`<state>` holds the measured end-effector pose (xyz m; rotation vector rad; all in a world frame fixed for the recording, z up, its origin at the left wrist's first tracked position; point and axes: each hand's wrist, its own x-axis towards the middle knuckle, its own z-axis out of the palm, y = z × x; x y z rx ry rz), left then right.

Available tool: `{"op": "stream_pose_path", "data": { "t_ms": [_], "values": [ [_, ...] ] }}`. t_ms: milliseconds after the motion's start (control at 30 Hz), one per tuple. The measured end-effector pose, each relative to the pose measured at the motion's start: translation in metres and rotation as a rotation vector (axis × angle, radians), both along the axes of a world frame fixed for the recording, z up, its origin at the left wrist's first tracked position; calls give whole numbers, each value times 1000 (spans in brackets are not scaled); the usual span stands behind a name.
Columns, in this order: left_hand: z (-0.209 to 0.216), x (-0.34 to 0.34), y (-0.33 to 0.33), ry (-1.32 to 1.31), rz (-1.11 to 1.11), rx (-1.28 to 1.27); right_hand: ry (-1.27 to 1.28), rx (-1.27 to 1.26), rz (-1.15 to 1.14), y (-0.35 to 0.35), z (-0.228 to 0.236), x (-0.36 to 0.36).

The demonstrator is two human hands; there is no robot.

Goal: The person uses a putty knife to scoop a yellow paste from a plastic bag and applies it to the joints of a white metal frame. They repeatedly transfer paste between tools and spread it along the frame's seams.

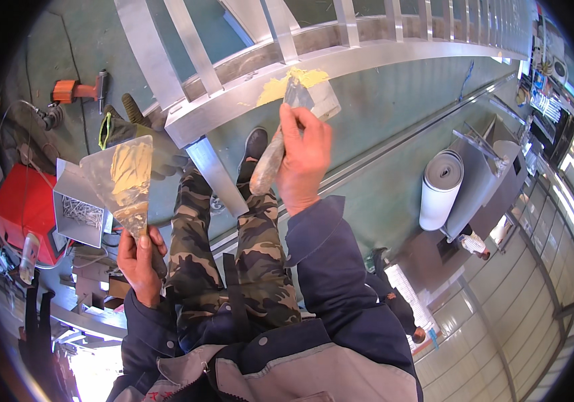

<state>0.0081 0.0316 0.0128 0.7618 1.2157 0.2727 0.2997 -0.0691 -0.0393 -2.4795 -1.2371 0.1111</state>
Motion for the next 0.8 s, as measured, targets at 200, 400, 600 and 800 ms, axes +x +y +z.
{"op": "stream_pose_path", "data": {
  "t_ms": [200, 400, 600, 800],
  "values": [
    [-2, 0, -1, 22, -12, 31, 47, 20, -14, 2, -1, -19],
    [-2, 3, -1, 41, -23, 48, 90, 57, 38, 1, 8, -27],
    [-2, 1, -2, 34, -21, 47, -61, 88, -51, -1, 5, 17],
    [-4, -3, 0, 21, -7, 22, -12, 81, -56, -2, -8, 26]
  ]
}}
